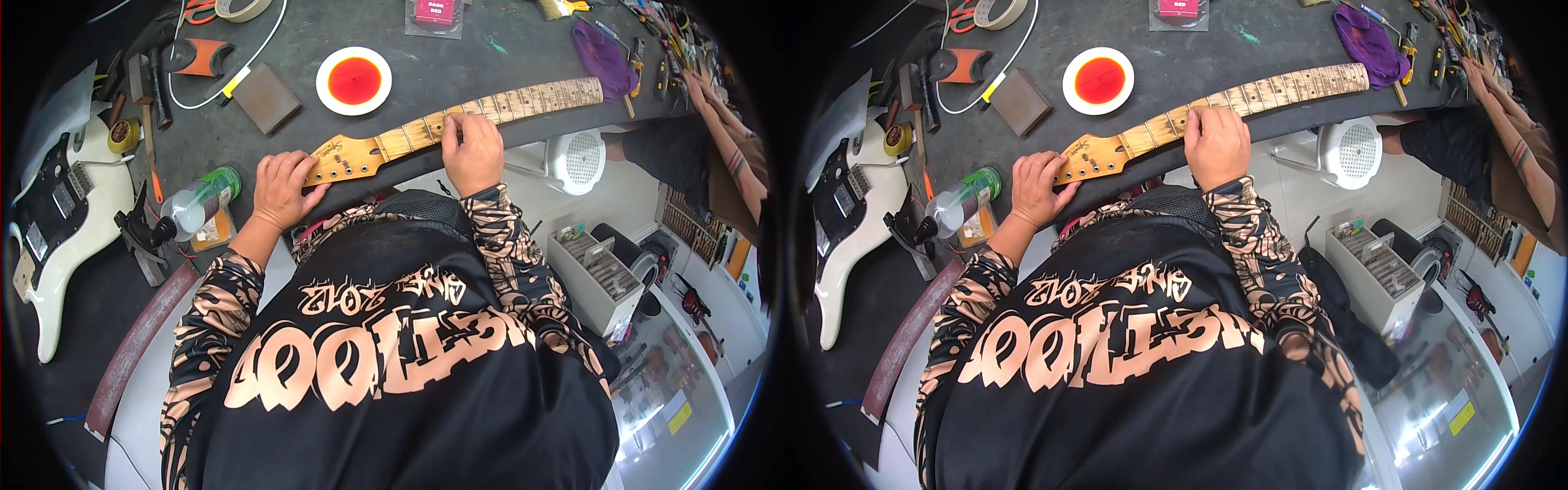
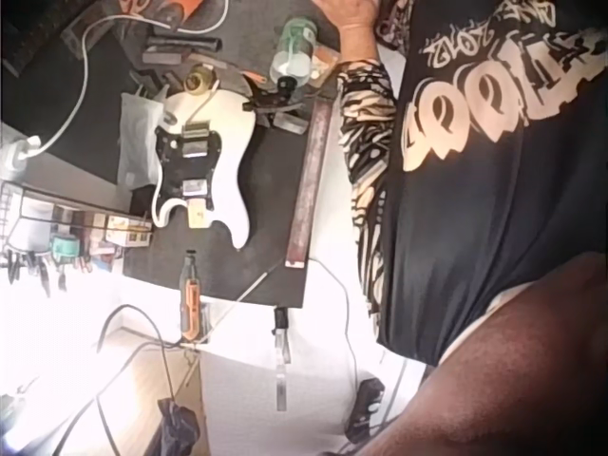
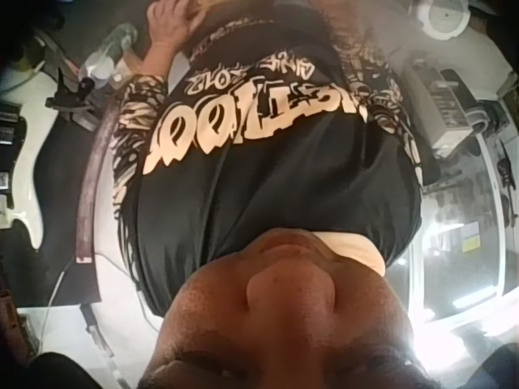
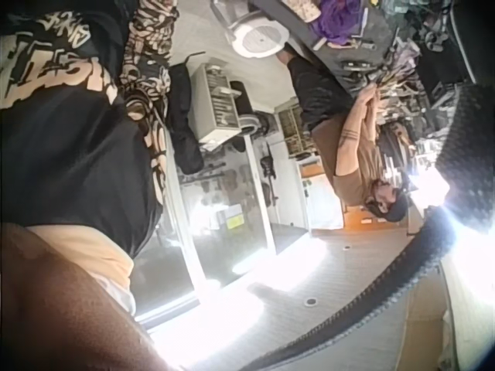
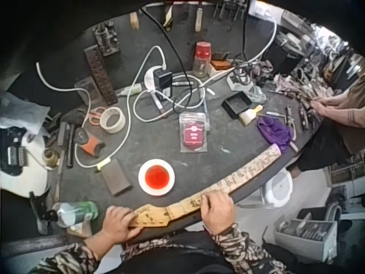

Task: The person applies a red stain to the headstock and neck of a guitar using a small brush, frequently dipping the brush into a small dish of red liquid while holding the neck steady with their other hand.

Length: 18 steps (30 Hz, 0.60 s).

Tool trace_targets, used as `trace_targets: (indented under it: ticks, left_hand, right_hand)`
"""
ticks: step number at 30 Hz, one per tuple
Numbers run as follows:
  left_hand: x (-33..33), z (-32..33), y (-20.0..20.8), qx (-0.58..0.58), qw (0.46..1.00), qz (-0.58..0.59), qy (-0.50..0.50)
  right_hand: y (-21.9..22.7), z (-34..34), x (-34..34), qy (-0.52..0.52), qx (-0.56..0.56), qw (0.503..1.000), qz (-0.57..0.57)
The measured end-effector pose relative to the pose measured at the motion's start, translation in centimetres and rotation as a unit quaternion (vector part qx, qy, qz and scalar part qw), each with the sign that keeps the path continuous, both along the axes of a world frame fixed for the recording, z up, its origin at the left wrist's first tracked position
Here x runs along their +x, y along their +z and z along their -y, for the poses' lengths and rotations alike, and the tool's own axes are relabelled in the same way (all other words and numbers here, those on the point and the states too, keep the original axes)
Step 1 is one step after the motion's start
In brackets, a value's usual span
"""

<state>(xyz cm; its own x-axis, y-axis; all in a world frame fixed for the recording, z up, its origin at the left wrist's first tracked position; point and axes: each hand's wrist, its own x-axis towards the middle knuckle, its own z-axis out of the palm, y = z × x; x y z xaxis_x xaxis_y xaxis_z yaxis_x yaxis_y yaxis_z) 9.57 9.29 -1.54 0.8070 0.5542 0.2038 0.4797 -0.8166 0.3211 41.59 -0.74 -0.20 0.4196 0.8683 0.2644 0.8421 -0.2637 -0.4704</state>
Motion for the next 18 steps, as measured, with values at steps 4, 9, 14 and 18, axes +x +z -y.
trace_targets:
  ticks: [4, 9, 14, 18]
  left_hand:
    - [0.1, -0.1, 0.0, 0.001, 1.000, 0.003, -0.001]
    - [-0.1, -0.2, 0.0, 0.001, 1.000, 0.001, 0.006]
    - [-0.2, 0.0, 0.2, -0.019, 1.000, 0.009, 0.007]
    - [-0.3, -0.1, 0.2, -0.019, 1.000, 0.006, 0.011]
  right_hand:
    - [0.0, 0.3, 0.9, -0.009, 0.026, 1.000, -0.009]
    - [1.3, 0.0, 0.6, 0.034, 0.007, 0.997, -0.075]
    - [2.8, -4.2, 0.9, 0.091, 0.007, 0.990, -0.107]
    - [3.4, -8.5, -1.0, 0.244, -0.003, 0.970, 0.016]
